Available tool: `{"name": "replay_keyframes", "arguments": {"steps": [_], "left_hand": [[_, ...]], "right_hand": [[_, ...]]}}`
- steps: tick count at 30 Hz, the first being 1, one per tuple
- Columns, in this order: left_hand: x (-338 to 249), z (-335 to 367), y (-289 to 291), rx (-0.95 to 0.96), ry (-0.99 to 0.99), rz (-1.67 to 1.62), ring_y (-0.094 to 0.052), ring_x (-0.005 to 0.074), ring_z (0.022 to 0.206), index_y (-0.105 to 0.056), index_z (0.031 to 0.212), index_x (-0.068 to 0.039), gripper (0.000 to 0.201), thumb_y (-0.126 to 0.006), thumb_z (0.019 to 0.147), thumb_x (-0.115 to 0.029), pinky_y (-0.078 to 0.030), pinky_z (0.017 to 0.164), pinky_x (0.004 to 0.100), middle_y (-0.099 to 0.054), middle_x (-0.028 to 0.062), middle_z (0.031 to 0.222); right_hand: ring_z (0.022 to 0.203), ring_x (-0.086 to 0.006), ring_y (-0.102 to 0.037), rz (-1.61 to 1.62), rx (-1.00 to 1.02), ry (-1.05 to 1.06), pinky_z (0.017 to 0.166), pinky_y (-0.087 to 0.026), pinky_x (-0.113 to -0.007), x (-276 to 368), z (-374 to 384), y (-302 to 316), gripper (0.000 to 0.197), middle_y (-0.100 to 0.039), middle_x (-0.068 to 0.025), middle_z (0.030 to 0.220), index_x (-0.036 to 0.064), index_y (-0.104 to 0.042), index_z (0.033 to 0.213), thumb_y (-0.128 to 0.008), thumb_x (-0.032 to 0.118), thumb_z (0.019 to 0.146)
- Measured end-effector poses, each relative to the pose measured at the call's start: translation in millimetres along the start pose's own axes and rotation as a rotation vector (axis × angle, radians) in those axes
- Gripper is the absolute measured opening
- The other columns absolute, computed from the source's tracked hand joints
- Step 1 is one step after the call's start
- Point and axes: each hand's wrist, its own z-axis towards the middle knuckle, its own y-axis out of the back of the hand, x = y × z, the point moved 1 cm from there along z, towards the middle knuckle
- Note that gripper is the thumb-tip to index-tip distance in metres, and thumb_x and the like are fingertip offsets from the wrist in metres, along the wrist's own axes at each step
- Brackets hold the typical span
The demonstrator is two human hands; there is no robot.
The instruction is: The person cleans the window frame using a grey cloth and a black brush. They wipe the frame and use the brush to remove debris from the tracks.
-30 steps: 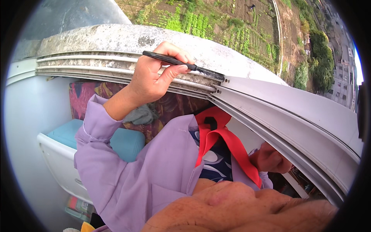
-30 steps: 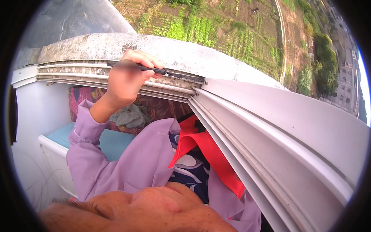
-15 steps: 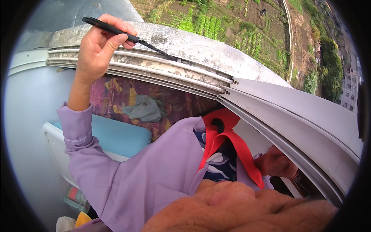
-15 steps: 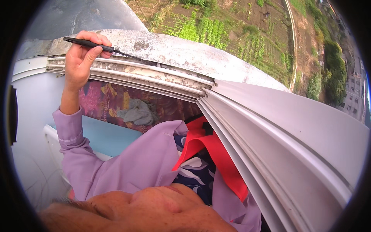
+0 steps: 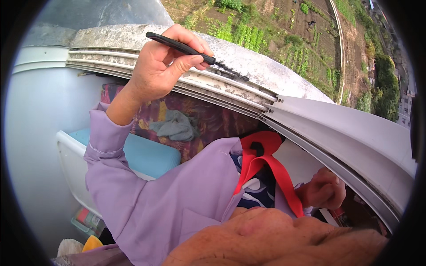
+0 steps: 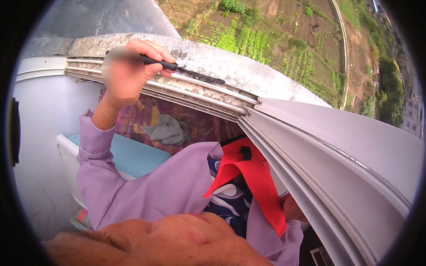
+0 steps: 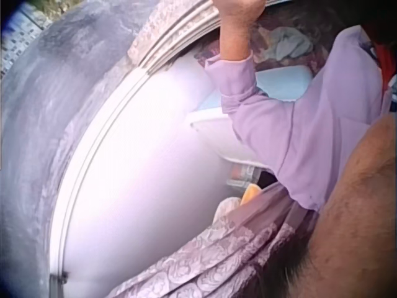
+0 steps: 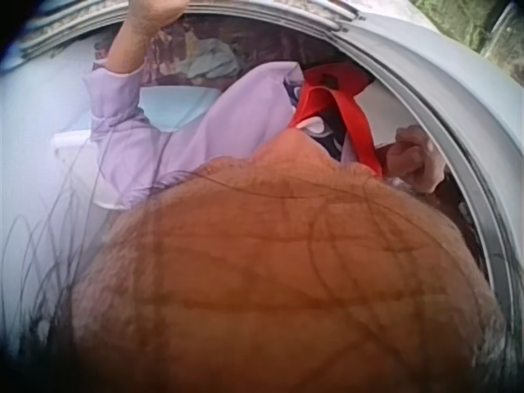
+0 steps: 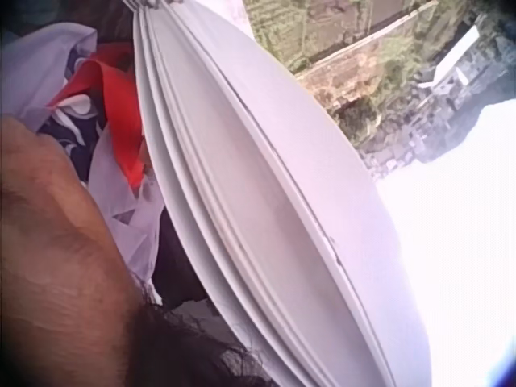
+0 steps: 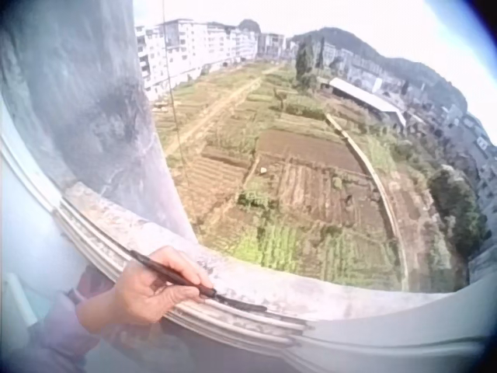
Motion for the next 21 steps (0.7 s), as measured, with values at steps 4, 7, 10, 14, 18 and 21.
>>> {"name": "replay_keyframes", "arguments": {"steps": [4,7,10,14,18,21], "left_hand": [[9,5,-12,0.093,0.069,0.035,-0.062,0.0193,0.090,-0.048,0.101,0.000,0.012,-0.054,0.091,0.004,-0.054,0.079,0.0303,-0.057,0.0179,0.101],[12,2,-13,0.066,0.054,-0.024,-0.062,0.0192,0.087,-0.046,0.099,0.001,0.012,-0.054,0.091,0.002,-0.055,0.077,0.0304,-0.058,0.0188,0.100],[3,-1,-11,0.001,-0.007,-0.109,-0.063,0.0199,0.083,-0.045,0.100,0.001,0.013,-0.054,0.091,0.002,-0.055,0.075,0.0307,-0.058,0.0201,0.099],[5,-4,-14,0.052,0.009,-0.055,-0.062,0.0191,0.085,-0.046,0.101,0.000,0.014,-0.054,0.091,0.003,-0.054,0.076,0.0298,-0.058,0.0191,0.099],[12,-3,-14,0.076,-0.047,0.116,-0.060,0.0177,0.088,-0.052,0.097,0.000,0.015,-0.061,0.086,0.004,-0.050,0.078,0.0293,-0.060,0.0149,0.097],[1,9,-21,0.198,-0.058,0.308,-0.060,0.0159,0.088,-0.058,0.095,0.001,0.013,-0.065,0.084,0.001,-0.049,0.078,0.0280,-0.063,0.0120,0.093]], "right_hand": [[0.041,-0.0134,-0.038,-0.065,-0.014,0.018,0.040,-0.042,-0.028,-1,1,-1,0.024,-0.050,-0.0082,0.051,-0.0030,-0.048,0.108,-0.033,-0.005,0.090],[0.041,-0.0134,-0.038,-0.012,-0.009,-0.003,0.040,-0.041,-0.028,0,-1,-4,0.024,-0.050,-0.0084,0.051,-0.0028,-0.048,0.108,-0.033,-0.005,0.090],[0.041,-0.0134,-0.038,0.014,-0.001,-0.011,0.040,-0.041,-0.028,-1,0,-7,0.024,-0.051,-0.0087,0.052,-0.0027,-0.048,0.108,-0.033,-0.005,0.090],[0.041,-0.0134,-0.038,0.042,0.010,-0.009,0.040,-0.041,-0.028,0,2,-9,0.025,-0.051,-0.0090,0.052,-0.0025,-0.048,0.108,-0.033,-0.005,0.090],[0.041,-0.0133,-0.038,0.066,0.018,-0.003,0.040,-0.041,-0.028,0,3,-12,0.025,-0.052,-0.0094,0.052,-0.0023,-0.048,0.108,-0.033,-0.005,0.090],[0.041,-0.0133,-0.038,0.083,0.030,0.013,0.040,-0.041,-0.028,1,6,-15,0.025,-0.052,-0.0096,0.053,-0.0022,-0.048,0.109,-0.032,-0.005,0.090]]}}
